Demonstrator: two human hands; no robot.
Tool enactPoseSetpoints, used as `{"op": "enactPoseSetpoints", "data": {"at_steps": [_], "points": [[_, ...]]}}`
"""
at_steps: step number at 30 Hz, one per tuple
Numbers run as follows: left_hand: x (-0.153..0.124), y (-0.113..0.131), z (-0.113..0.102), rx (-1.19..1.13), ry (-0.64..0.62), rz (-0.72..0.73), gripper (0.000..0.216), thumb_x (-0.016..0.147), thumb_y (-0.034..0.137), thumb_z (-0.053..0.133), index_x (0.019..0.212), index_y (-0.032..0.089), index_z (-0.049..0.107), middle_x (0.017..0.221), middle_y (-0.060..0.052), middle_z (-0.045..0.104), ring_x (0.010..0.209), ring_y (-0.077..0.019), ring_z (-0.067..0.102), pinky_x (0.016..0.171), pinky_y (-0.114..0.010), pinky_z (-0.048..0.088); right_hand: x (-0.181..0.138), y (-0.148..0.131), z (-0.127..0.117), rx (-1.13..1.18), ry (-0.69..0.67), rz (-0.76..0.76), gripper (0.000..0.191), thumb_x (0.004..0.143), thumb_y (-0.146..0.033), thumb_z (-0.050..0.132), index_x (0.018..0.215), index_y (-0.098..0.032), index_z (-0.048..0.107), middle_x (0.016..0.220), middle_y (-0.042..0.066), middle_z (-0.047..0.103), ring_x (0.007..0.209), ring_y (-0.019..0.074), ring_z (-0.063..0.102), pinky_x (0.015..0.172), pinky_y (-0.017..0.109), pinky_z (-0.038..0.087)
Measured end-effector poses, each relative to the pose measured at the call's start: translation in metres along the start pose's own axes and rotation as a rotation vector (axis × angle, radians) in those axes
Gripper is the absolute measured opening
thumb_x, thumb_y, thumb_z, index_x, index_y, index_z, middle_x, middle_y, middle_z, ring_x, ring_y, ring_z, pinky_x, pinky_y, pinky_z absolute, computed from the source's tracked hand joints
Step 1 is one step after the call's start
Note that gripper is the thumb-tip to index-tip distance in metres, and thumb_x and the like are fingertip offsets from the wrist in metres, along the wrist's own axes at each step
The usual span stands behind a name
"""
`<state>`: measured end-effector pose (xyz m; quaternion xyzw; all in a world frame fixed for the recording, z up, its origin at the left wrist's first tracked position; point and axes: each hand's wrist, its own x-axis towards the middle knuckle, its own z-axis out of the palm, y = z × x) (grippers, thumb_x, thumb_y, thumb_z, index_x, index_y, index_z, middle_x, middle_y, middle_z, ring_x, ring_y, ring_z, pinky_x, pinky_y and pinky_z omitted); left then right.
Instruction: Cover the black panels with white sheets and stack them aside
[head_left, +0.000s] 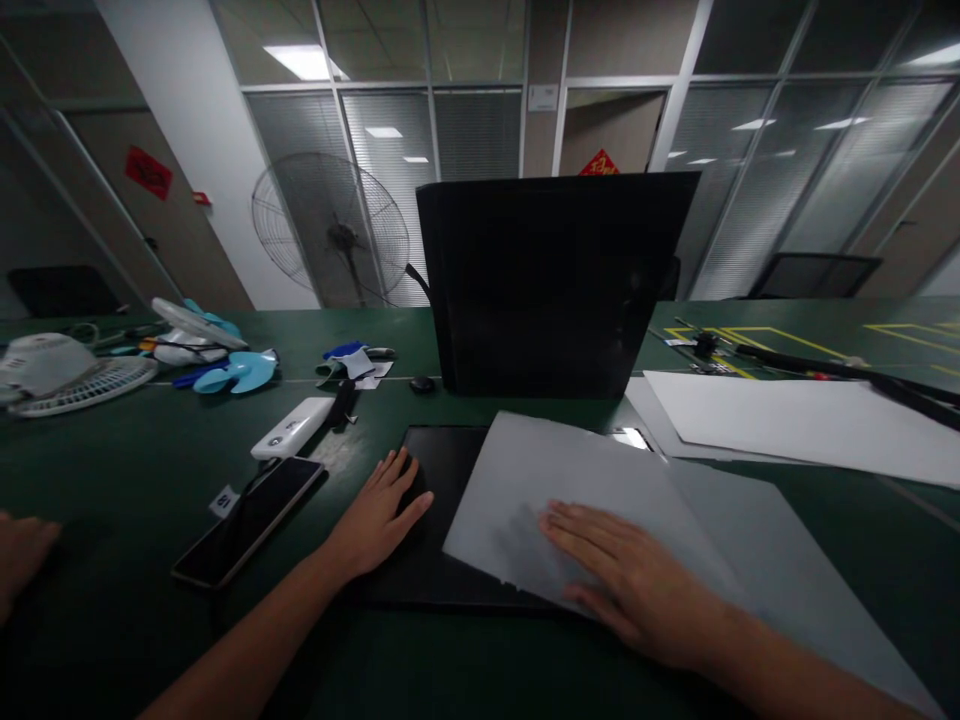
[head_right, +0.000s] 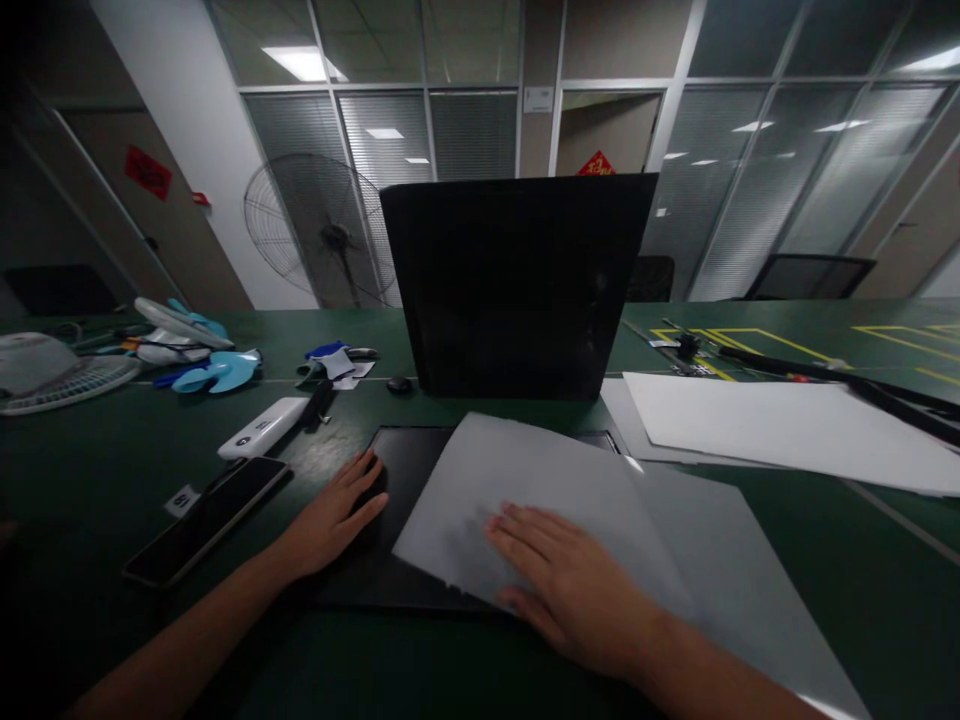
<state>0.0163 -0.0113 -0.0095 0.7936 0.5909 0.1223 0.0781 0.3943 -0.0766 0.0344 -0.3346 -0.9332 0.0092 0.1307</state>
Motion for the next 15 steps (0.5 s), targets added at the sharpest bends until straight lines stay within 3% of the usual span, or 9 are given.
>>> {"op": "enactPoseSetpoints", "data": {"at_steps": [3,6,9,12,15], "points": [[0.000,-0.002,0.001,-0.025,0.013,-0.004,0.076,0.103,0.064,0.032,0.155,0.010,0.042,0.167,-0.018,0.023,0.156,-0.0347,0.018,0.124,-0.058,0.023,-0.005,0.018,0.007,-0.144,0.072,0.264,0.047,0.104,-0.041,0.037,0.129,-0.019,0.069,0.123,0.015,0.070,0.113,0.0321,0.067,0.097,0.058,0.055],[0.001,-0.003,0.003,-0.051,0.022,-0.022,0.074,0.104,0.063,0.028,0.155,0.011,0.041,0.167,-0.016,0.024,0.156,-0.0334,0.019,0.124,-0.057,0.023,-0.005,0.024,0.011,-0.160,-0.051,0.423,0.050,0.101,-0.049,0.040,0.121,-0.016,0.073,0.117,0.018,0.071,0.100,0.0358,0.070,0.084,0.063,0.058],[0.001,-0.002,0.003,-0.045,0.013,-0.026,0.076,0.103,0.065,0.029,0.157,0.012,0.038,0.168,-0.015,0.024,0.156,-0.0329,0.018,0.124,-0.056,0.023,-0.001,0.017,0.009,-0.025,-0.152,0.351,0.055,0.099,-0.054,0.046,0.135,-0.018,0.066,0.142,0.015,0.058,0.129,0.0366,0.057,0.104,0.062,0.050],[0.001,0.001,0.000,0.001,-0.028,-0.013,0.084,0.097,0.070,0.044,0.160,0.017,0.033,0.168,-0.015,0.021,0.156,-0.0366,0.016,0.123,-0.059,0.023,0.002,0.012,0.006,0.120,-0.182,0.230,0.066,0.099,-0.061,0.046,0.154,-0.025,0.045,0.160,0.006,0.037,0.145,0.0290,0.040,0.118,0.052,0.040],[0.000,0.003,-0.004,0.024,-0.063,0.009,0.075,0.097,0.062,0.051,0.161,0.029,0.031,0.170,-0.010,0.016,0.155,-0.0403,0.014,0.120,-0.066,0.026,0.001,0.022,0.005,0.024,-0.097,0.267,0.063,0.098,-0.061,0.048,0.148,-0.023,0.054,0.161,0.007,0.036,0.148,0.0293,0.036,0.121,0.051,0.036]]}}
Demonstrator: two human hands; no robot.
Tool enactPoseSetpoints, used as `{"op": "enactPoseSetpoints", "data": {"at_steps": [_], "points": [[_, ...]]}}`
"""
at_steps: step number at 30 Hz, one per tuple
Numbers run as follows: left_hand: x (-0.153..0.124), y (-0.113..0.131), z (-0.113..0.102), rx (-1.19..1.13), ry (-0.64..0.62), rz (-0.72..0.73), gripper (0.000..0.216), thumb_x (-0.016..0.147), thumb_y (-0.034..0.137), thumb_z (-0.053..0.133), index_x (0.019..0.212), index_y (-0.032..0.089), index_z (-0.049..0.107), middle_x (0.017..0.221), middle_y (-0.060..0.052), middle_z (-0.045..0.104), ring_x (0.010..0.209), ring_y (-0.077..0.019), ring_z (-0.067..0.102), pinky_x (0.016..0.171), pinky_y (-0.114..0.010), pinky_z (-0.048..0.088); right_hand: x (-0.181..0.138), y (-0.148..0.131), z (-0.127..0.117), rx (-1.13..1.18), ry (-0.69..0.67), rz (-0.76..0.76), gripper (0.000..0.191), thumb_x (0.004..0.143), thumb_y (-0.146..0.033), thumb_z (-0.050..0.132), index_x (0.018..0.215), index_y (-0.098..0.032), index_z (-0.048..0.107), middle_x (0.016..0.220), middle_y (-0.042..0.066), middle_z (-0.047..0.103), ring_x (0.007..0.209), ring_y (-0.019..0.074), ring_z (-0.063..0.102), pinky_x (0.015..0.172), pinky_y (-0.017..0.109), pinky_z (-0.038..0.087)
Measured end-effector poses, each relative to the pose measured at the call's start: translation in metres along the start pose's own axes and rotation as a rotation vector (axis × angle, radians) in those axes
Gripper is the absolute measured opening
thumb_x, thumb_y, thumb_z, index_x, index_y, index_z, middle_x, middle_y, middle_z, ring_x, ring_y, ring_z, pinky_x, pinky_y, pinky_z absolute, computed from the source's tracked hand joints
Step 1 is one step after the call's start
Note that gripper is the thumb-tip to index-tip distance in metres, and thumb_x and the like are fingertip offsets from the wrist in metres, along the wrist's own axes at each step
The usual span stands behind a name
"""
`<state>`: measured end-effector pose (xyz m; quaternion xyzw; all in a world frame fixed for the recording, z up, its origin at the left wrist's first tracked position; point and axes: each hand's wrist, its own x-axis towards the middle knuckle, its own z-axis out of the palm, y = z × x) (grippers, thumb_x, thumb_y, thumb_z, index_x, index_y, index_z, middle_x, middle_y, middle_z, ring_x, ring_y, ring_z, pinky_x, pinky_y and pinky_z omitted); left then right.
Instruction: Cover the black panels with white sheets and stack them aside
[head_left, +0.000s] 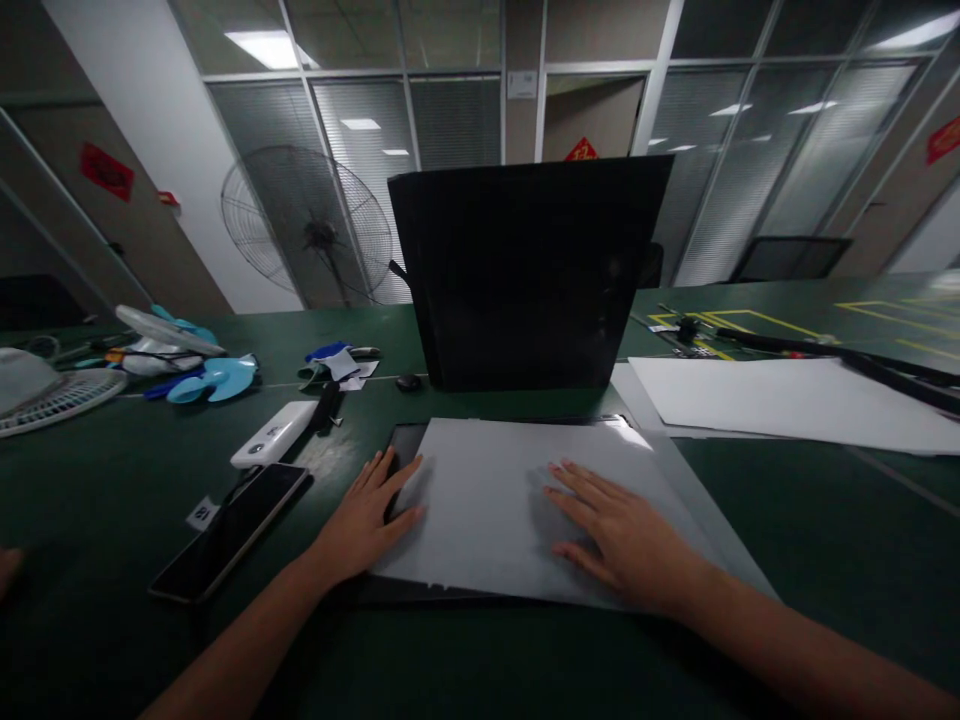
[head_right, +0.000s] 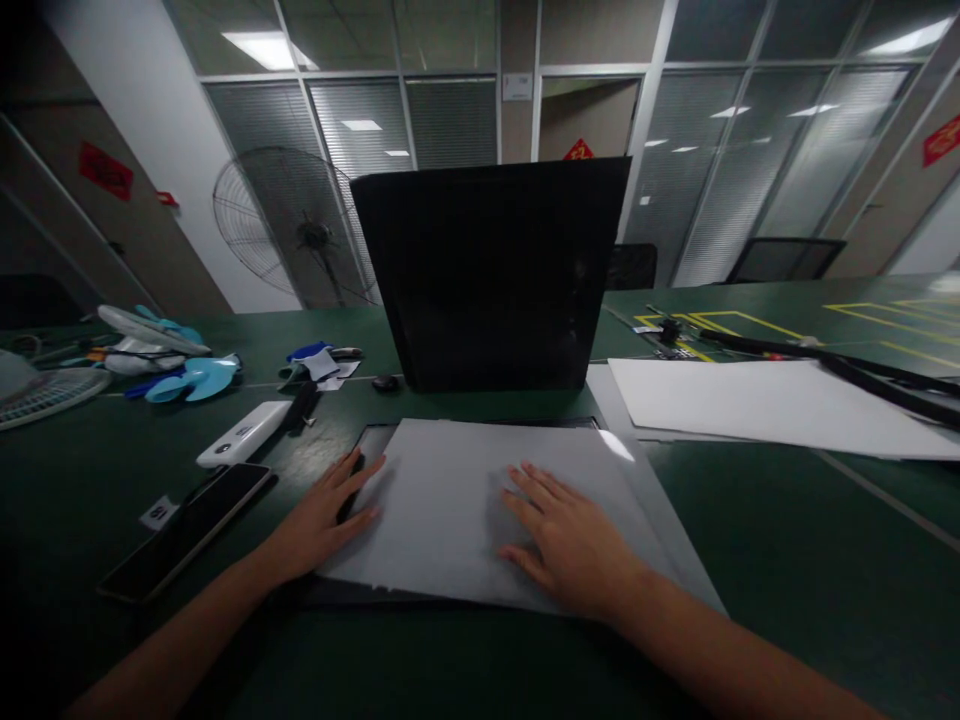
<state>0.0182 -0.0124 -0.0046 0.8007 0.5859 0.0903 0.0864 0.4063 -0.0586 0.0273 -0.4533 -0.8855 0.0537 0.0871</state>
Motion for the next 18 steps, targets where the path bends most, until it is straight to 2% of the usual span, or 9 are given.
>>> {"op": "enactPoseSetpoints", "data": {"at_steps": [3,5,6,9,11,12,15,18], "points": [[-0.001,0.002,-0.004,0.007,0.001,0.056,0.057,0.099,0.043,0.051,0.155,0.038,0.042,0.171,-0.002,0.017,0.154,-0.0421,0.015,0.117,-0.069,0.029,0.000,0.038,-0.003,-0.151,0.135,0.194,0.054,0.101,-0.058,0.040,0.128,-0.023,0.071,0.142,0.007,0.059,0.137,0.0282,0.050,0.117,0.052,0.040],[-0.001,0.005,-0.007,0.009,0.021,0.064,0.053,0.096,0.039,0.054,0.149,0.037,0.053,0.170,0.000,0.019,0.154,-0.0429,0.018,0.117,-0.068,0.030,-0.003,0.079,-0.007,-0.203,0.191,0.323,0.054,0.104,-0.054,0.033,0.127,-0.023,0.071,0.134,0.008,0.065,0.130,0.0273,0.057,0.114,0.052,0.043],[-0.001,0.006,-0.008,0.005,0.030,0.050,0.051,0.094,0.041,0.055,0.145,0.035,0.058,0.170,-0.001,0.019,0.153,-0.0430,0.021,0.117,-0.067,0.032,-0.006,0.103,-0.010,-0.220,0.215,0.375,0.055,0.105,-0.051,0.031,0.131,-0.020,0.069,0.138,0.010,0.063,0.131,0.0281,0.055,0.115,0.053,0.041],[0.000,0.010,-0.010,-0.012,0.059,-0.018,0.050,0.091,0.054,0.058,0.131,0.026,0.069,0.170,-0.007,0.022,0.150,-0.0432,0.032,0.115,-0.063,0.038,-0.022,0.175,-0.014,-0.273,0.277,0.512,0.057,0.103,-0.045,0.037,0.145,-0.012,0.055,0.154,0.014,0.046,0.148,0.0293,0.034,0.124,0.050,0.027],[0.001,0.012,-0.010,-0.005,0.076,-0.045,0.052,0.088,0.060,0.061,0.122,0.022,0.071,0.168,-0.011,0.027,0.147,-0.0435,0.039,0.113,-0.063,0.041,-0.034,0.213,-0.013,-0.281,0.280,0.610,0.064,0.100,-0.047,0.043,0.151,-0.008,0.046,0.160,0.018,0.036,0.150,0.0347,0.027,0.122,0.056,0.028],[0.001,0.012,-0.010,0.005,0.084,-0.051,0.053,0.087,0.061,0.062,0.120,0.021,0.070,0.167,-0.013,0.030,0.146,-0.0434,0.040,0.112,-0.063,0.042,-0.040,0.228,-0.011,-0.277,0.270,0.657,0.068,0.098,-0.049,0.045,0.152,-0.007,0.045,0.159,0.021,0.035,0.149,0.0379,0.030,0.118,0.059,0.032],[-0.001,0.012,-0.008,0.043,0.081,-0.032,0.057,0.091,0.061,0.058,0.132,0.023,0.065,0.166,-0.012,0.031,0.149,-0.0419,0.034,0.114,-0.063,0.039,-0.050,0.252,-0.005,-0.245,0.217,0.747,0.073,0.097,-0.060,0.043,0.151,-0.011,0.048,0.150,0.021,0.048,0.134,0.0395,0.050,0.104,0.056,0.047],[-0.003,0.010,-0.006,0.076,0.036,0.014,0.063,0.097,0.063,0.046,0.152,0.033,0.047,0.169,-0.006,0.025,0.153,-0.0411,0.023,0.119,-0.065,0.029,-0.051,0.254,-0.002,-0.241,0.191,0.763,0.067,0.098,-0.066,0.037,0.146,-0.024,0.055,0.144,0.013,0.057,0.122,0.0355,0.058,0.096,0.051,0.051]]}}
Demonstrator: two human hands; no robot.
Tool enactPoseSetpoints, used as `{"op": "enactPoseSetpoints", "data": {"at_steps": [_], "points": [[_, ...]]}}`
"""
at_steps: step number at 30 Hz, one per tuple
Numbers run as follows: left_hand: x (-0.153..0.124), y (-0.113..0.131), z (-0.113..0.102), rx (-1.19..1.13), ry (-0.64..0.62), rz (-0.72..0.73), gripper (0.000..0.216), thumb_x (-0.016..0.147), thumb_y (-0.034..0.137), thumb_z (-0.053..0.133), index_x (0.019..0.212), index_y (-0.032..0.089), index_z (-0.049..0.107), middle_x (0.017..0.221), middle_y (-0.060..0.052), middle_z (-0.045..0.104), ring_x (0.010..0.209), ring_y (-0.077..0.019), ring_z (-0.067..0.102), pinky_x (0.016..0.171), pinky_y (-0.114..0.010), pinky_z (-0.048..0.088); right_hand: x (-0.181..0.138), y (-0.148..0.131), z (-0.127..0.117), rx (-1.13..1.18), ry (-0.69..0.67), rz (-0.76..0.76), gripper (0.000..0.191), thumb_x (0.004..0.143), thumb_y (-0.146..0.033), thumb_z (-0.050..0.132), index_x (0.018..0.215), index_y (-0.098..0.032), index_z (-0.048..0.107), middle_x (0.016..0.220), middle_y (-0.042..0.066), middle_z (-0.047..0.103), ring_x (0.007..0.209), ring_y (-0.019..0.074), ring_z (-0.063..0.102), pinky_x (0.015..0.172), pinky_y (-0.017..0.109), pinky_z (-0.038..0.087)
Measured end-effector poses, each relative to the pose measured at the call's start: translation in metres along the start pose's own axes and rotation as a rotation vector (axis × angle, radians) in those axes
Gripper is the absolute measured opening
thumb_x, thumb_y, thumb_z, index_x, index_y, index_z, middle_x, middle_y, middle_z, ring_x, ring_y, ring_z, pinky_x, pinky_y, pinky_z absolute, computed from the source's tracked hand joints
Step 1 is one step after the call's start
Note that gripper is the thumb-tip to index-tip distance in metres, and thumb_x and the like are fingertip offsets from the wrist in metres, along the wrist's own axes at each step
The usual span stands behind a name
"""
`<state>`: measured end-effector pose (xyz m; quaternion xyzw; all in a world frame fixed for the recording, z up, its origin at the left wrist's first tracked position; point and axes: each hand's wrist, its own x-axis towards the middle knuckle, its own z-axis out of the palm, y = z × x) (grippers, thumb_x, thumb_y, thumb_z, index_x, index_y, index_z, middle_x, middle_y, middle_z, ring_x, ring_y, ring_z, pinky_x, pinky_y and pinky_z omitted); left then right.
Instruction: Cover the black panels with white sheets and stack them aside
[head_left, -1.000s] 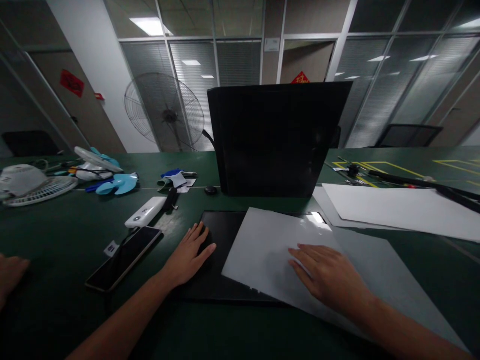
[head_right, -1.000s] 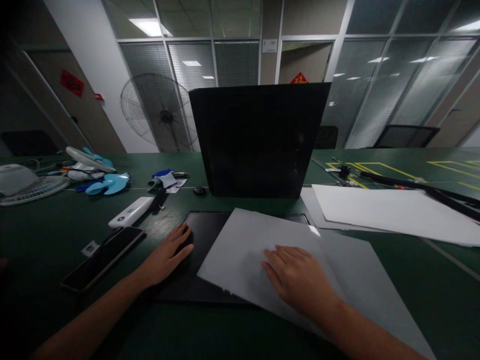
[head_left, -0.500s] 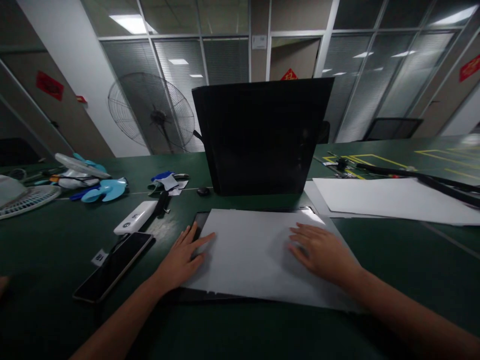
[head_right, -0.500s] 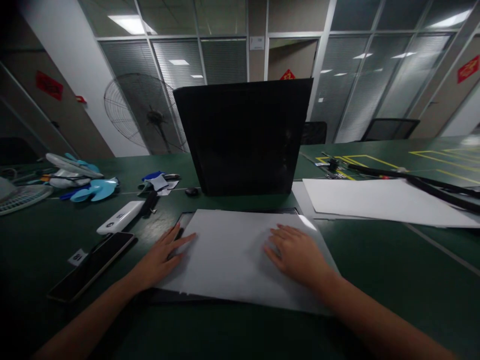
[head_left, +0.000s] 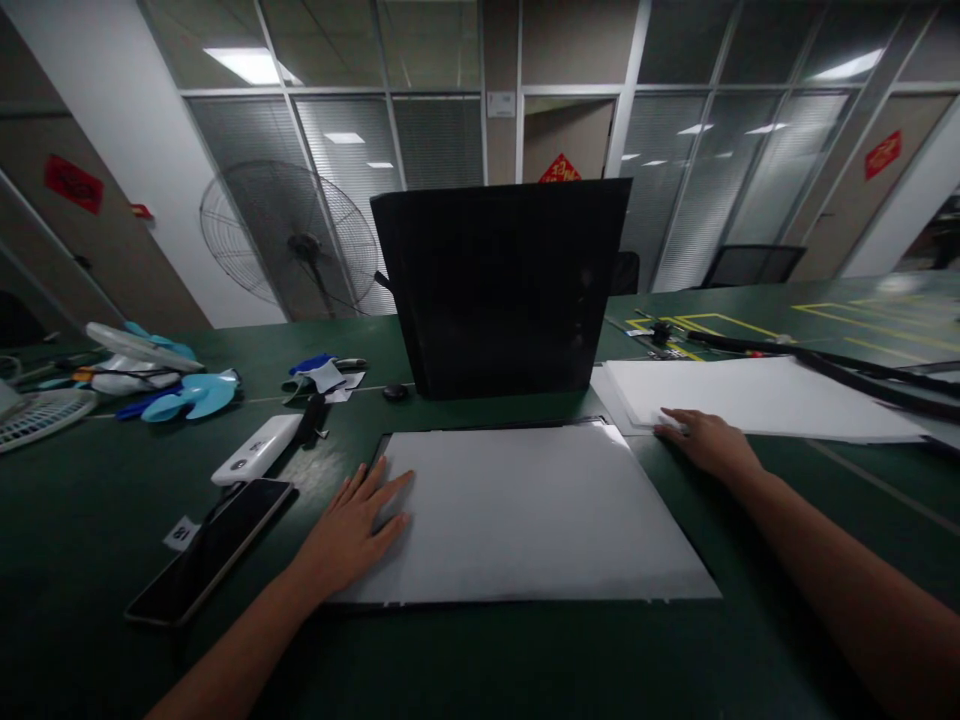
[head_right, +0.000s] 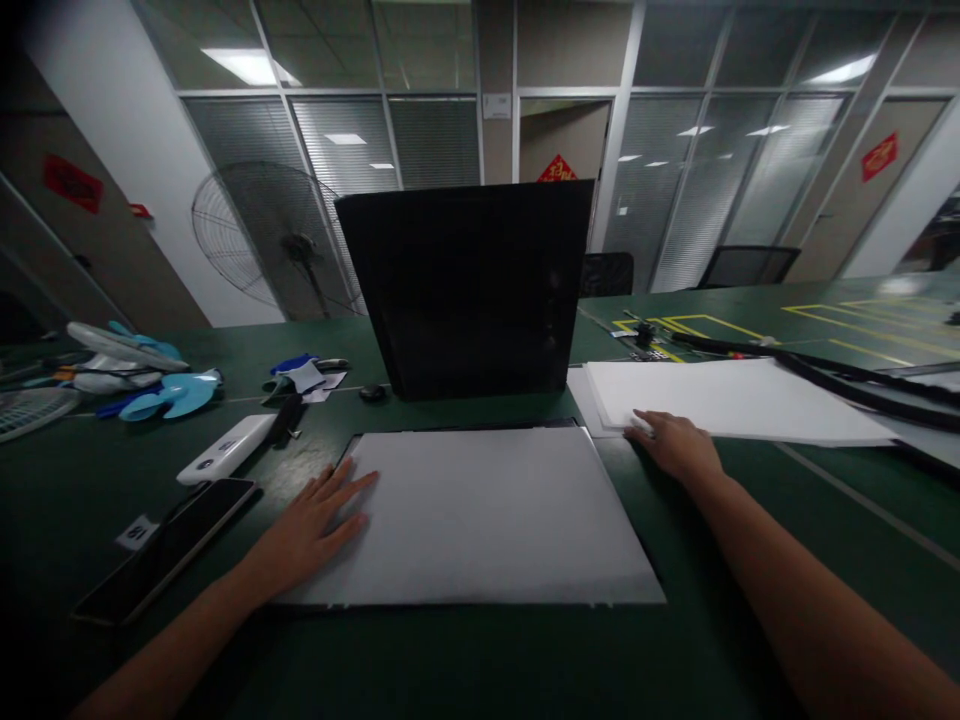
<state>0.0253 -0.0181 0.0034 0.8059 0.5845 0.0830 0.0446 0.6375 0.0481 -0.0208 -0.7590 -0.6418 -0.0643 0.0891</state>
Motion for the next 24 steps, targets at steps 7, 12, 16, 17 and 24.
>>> {"op": "enactPoseSetpoints", "data": {"at_steps": [7,12,16,17,24], "points": [[-0.002,0.000,0.004,0.037,0.013,-0.028,0.065,0.096,0.061,0.049,0.153,0.031,0.047,0.167,-0.008,0.029,0.152,-0.0415,0.027,0.119,-0.062,0.030,-0.008,-0.015,-0.014,-0.059,0.040,0.007,0.047,0.102,-0.043,0.035,0.127,-0.024,0.070,0.129,0.012,0.066,0.113,0.0293,0.062,0.093,0.042,0.049],[-0.003,0.000,0.003,0.040,0.038,-0.026,0.062,0.095,0.058,0.052,0.150,0.029,0.051,0.165,-0.009,0.035,0.150,-0.0405,0.033,0.118,-0.062,0.033,-0.019,-0.034,-0.032,-0.096,0.150,0.103,0.046,0.102,-0.038,0.032,0.120,-0.017,0.069,0.113,0.016,0.071,0.091,0.0282,0.068,0.076,0.038,0.050],[-0.003,0.002,-0.001,0.024,0.017,-0.020,0.062,0.096,0.056,0.051,0.151,0.029,0.049,0.165,-0.009,0.035,0.151,-0.0402,0.031,0.119,-0.063,0.032,-0.032,-0.059,-0.047,-0.099,0.224,0.091,0.044,0.100,-0.040,0.036,0.124,-0.018,0.065,0.112,0.016,0.071,0.087,0.0286,0.068,0.068,0.036,0.047],[-0.003,0.002,-0.002,0.020,0.017,-0.022,0.062,0.096,0.056,0.050,0.152,0.029,0.049,0.165,-0.009,0.035,0.151,-0.0400,0.031,0.119,-0.063,0.032,-0.037,-0.067,-0.052,-0.099,0.241,0.069,0.042,0.100,-0.040,0.036,0.123,-0.018,0.064,0.111,0.016,0.072,0.087,0.0284,0.068,0.066,0.036,0.045],[-0.004,0.003,-0.003,0.010,0.008,-0.041,0.062,0.096,0.055,0.052,0.152,0.028,0.049,0.166,-0.011,0.033,0.152,-0.0390,0.029,0.120,-0.062,0.030,-0.090,-0.155,-0.074,-0.149,0.206,-0.286,0.022,0.094,-0.032,0.045,0.102,-0.020,0.061,0.095,0.009,0.072,0.079,0.0234,0.067,0.060,0.031,0.041]]}}
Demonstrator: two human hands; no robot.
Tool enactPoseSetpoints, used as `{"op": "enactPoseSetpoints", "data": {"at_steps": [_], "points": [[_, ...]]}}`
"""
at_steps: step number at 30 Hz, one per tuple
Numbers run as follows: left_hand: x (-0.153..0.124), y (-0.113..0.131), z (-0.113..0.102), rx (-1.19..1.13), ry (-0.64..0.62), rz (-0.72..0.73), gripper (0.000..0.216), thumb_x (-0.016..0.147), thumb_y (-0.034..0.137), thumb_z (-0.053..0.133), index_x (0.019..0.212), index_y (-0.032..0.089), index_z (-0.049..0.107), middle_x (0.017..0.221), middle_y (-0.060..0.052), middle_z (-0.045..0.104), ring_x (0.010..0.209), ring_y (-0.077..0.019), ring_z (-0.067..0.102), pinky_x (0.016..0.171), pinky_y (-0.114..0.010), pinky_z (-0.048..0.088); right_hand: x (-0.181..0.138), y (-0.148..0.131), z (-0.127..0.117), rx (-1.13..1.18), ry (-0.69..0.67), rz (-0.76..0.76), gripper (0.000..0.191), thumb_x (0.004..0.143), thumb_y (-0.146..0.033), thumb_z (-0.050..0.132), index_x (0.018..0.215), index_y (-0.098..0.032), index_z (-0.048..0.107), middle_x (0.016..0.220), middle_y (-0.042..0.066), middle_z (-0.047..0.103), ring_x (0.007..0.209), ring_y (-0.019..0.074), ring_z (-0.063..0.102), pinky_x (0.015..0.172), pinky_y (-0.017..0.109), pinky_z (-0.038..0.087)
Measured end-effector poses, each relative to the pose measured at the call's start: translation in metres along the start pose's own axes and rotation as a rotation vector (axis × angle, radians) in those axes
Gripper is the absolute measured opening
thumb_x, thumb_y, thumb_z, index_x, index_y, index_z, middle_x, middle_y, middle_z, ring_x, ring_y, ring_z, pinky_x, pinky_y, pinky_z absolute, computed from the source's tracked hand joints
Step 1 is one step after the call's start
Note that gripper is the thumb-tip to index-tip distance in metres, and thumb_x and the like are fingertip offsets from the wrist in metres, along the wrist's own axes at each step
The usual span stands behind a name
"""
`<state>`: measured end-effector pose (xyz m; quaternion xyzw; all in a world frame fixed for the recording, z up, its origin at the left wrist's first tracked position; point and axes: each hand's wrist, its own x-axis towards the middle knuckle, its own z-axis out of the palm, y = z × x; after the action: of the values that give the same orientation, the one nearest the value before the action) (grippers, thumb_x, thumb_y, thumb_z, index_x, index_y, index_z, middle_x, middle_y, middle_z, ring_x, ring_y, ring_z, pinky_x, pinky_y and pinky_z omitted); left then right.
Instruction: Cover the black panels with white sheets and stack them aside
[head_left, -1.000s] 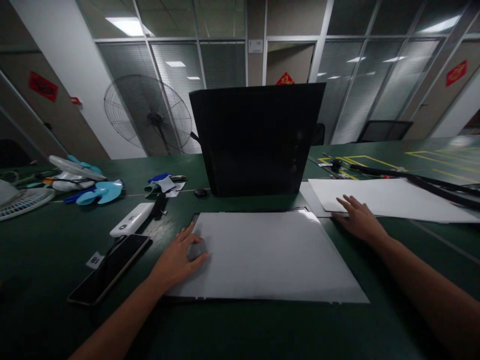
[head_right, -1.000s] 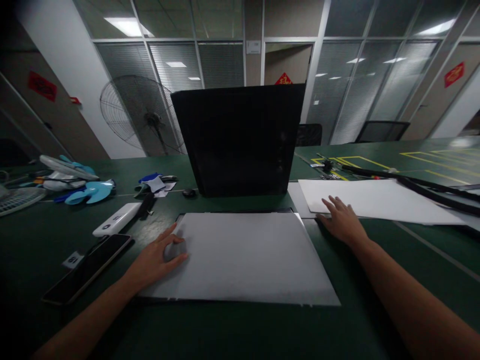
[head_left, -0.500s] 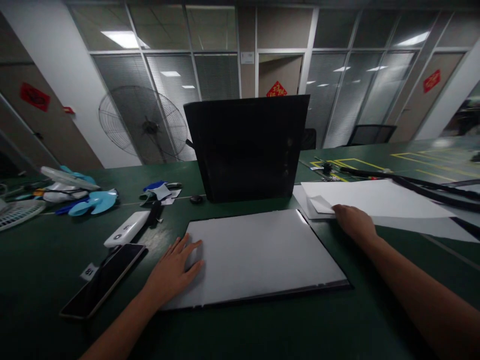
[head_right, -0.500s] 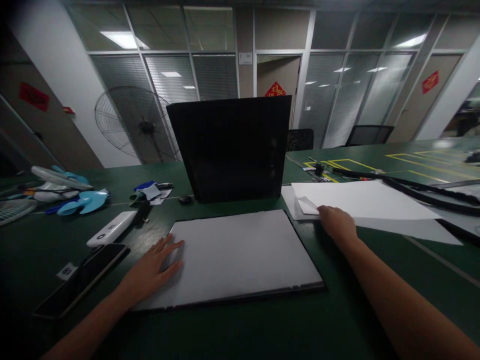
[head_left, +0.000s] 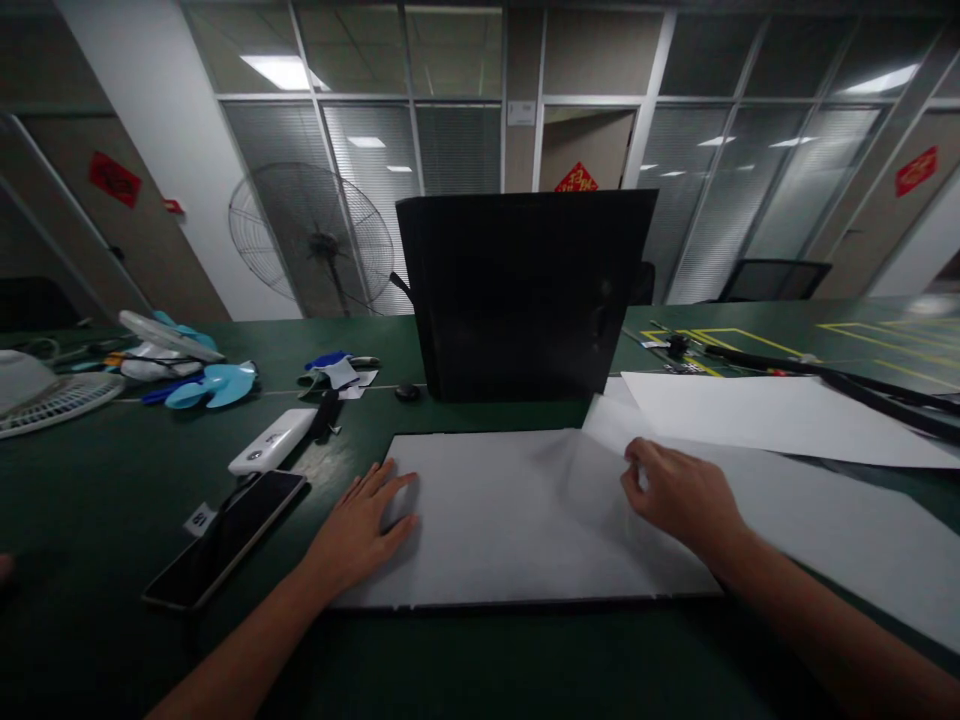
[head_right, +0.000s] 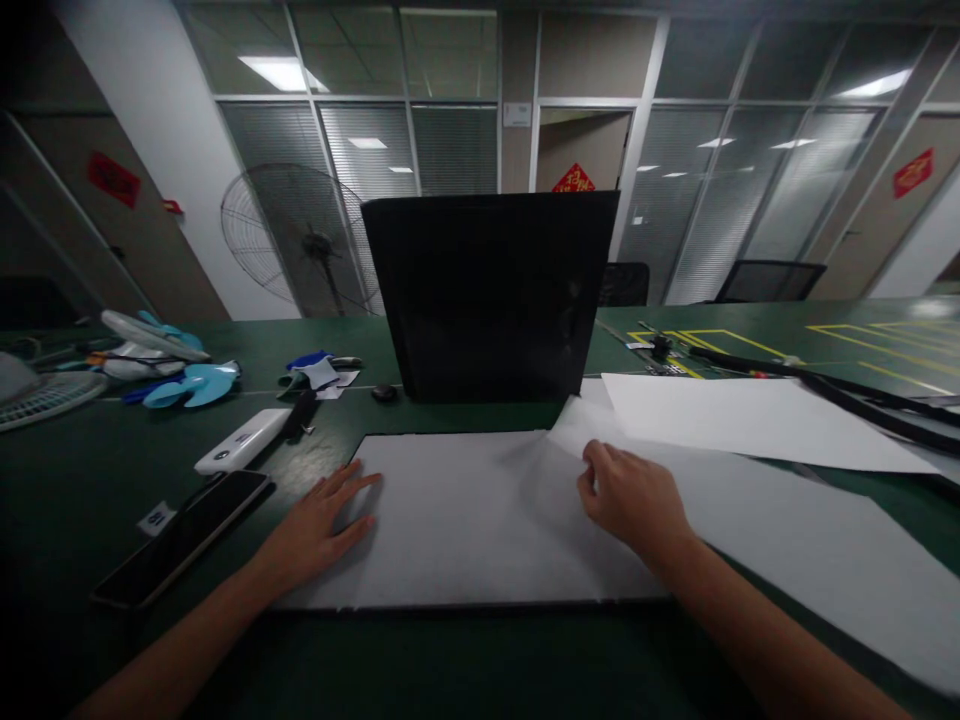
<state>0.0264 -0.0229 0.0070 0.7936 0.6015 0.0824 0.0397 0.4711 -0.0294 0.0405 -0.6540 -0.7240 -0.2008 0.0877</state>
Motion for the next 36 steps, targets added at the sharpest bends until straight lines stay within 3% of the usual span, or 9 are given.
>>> {"op": "enactPoseSetpoints", "data": {"at_steps": [4,7,10,12,14,17,20,31,36], "points": [[0.001,-0.002,0.002,-0.048,0.025,-0.004,0.059,0.098,0.059,0.048,0.149,0.030,0.051,0.166,-0.009,0.034,0.151,-0.0397,0.031,0.118,-0.063,0.032,-0.024,-0.064,-0.015,0.108,-0.177,-0.344,0.022,0.092,-0.021,0.046,0.102,-0.019,0.065,0.093,0.008,0.071,0.080,0.0226,0.067,0.065,0.032,0.049],[0.001,-0.005,0.006,-0.092,0.038,0.008,0.059,0.103,0.061,0.037,0.149,0.028,0.051,0.165,-0.011,0.035,0.153,-0.0379,0.028,0.120,-0.062,0.029,-0.041,-0.092,-0.024,0.288,-0.261,-0.559,0.033,0.092,-0.016,0.048,0.119,-0.020,0.068,0.121,0.009,0.070,0.106,0.0264,0.066,0.086,0.041,0.057],[0.002,-0.008,0.009,-0.108,0.054,0.026,0.062,0.103,0.062,0.035,0.151,0.026,0.049,0.165,-0.012,0.036,0.153,-0.0371,0.027,0.121,-0.062,0.028,-0.050,-0.099,-0.033,0.532,-0.331,-0.664,0.051,0.099,-0.034,0.052,0.149,-0.024,0.052,0.153,0.006,0.049,0.135,0.0256,0.052,0.112,0.044,0.048],[0.002,-0.009,0.011,-0.096,0.056,0.035,0.067,0.102,0.065,0.037,0.152,0.023,0.047,0.165,-0.014,0.035,0.153,-0.0384,0.027,0.120,-0.062,0.028,-0.050,-0.095,-0.035,0.608,-0.343,-0.664,0.062,0.100,-0.046,0.052,0.158,-0.027,0.039,0.162,0.004,0.035,0.143,0.0241,0.044,0.117,0.041,0.044],[0.002,-0.009,0.012,-0.082,0.051,0.040,0.071,0.100,0.068,0.039,0.154,0.021,0.045,0.165,-0.015,0.033,0.153,-0.0393,0.026,0.120,-0.063,0.028,-0.046,-0.089,-0.033,0.553,-0.285,-0.576,0.060,0.101,-0.045,0.049,0.157,-0.025,0.041,0.162,0.006,0.033,0.146,0.0265,0.040,0.118,0.044,0.042],[0.002,-0.009,0.011,-0.076,0.033,0.032,0.074,0.100,0.068,0.039,0.155,0.020,0.041,0.166,-0.015,0.031,0.154,-0.0385,0.023,0.121,-0.062,0.027,-0.036,-0.079,-0.025,0.315,-0.251,-0.309,0.050,0.102,-0.041,0.043,0.141,-0.016,0.061,0.141,0.016,0.058,0.131,0.0346,0.055,0.109,0.057,0.047],[0.002,-0.009,0.010,-0.078,0.014,0.026,0.073,0.101,0.067,0.036,0.157,0.020,0.039,0.167,-0.013,0.029,0.155,-0.0376,0.021,0.122,-0.062,0.026,-0.028,-0.072,-0.017,0.190,-0.330,-0.179,0.047,0.103,-0.042,0.039,0.120,-0.014,0.073,0.119,0.017,0.070,0.107,0.0333,0.067,0.096,0.058,0.054],[0.003,-0.013,0.016,-0.053,0.028,0.037,0.081,0.096,0.069,0.047,0.158,0.018,0.035,0.167,-0.015,0.029,0.154,-0.0399,0.022,0.122,-0.062,0.026,-0.030,-0.078,-0.023,0.616,-0.511,-0.463,0.063,0.100,-0.060,0.044,0.154,-0.027,0.046,0.163,0.001,0.032,0.150,0.0264,0.032,0.125,0.051,0.030],[0.004,-0.023,0.024,-0.084,0.065,0.066,0.069,0.100,0.059,0.046,0.158,0.022,0.036,0.167,-0.014,0.030,0.154,-0.0377,0.024,0.122,-0.061,0.026,-0.018,-0.055,0.002,0.593,-0.305,-0.369,0.057,0.101,-0.055,0.044,0.150,-0.027,0.052,0.157,0.004,0.043,0.145,0.0266,0.041,0.122,0.053,0.034]]}}
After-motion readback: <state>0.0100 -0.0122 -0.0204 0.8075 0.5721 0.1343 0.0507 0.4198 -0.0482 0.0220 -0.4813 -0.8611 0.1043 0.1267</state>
